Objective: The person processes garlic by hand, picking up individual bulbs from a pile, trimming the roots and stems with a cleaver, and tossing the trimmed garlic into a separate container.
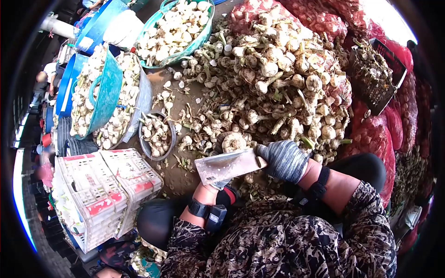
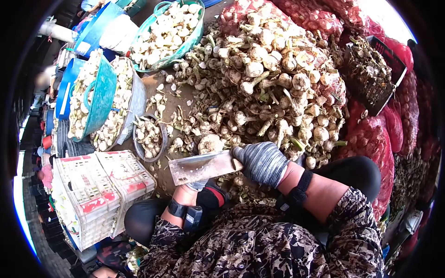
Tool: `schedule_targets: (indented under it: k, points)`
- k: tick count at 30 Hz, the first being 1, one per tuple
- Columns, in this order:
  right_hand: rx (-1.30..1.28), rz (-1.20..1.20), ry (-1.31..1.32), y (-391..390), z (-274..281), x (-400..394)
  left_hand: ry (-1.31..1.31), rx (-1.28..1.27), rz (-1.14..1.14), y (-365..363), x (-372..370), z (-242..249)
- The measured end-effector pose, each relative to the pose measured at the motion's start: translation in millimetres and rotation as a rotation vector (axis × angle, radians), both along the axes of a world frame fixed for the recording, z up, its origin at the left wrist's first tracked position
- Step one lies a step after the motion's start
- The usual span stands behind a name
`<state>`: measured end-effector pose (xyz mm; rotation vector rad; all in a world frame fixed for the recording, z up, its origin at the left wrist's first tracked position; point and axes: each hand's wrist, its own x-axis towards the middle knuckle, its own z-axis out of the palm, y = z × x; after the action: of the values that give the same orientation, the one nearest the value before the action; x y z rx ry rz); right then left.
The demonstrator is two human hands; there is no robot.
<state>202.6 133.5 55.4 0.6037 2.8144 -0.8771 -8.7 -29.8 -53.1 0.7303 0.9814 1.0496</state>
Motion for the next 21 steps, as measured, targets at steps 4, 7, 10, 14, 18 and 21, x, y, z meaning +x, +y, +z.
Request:
schedule_targets:
  k: [4, 7, 10, 14, 18, 21]
  points:
    - [0.013, 0.023, -0.068, 8.4, -31.5, -0.6, 0.018, -0.027, 0.127, -1.7, 9.5, -7.9]
    - [0.016, -0.313, -0.060, 48.0, -84.9, 19.9, 1.256, 0.595, -0.002, 24.5, 31.2, 78.7]
    - [0.035, -0.498, -0.110, 56.9, -72.2, 20.0, 0.906, 0.415, 0.302, 27.4, 44.2, 88.7]
    - [-0.230, -0.599, 0.192, 28.0, -63.9, 0.3, 0.047, -0.095, 0.458, 37.8, 24.9, 46.6]
    - [-0.273, -0.545, 0.139, 23.5, -30.5, -8.3, -0.185, -0.404, 0.731, 56.1, 2.1, -30.3]
    - [-0.324, -0.542, 0.231, 23.5, -16.4, -4.9, -0.335, -0.507, 0.852, 85.1, -31.0, 2.5]
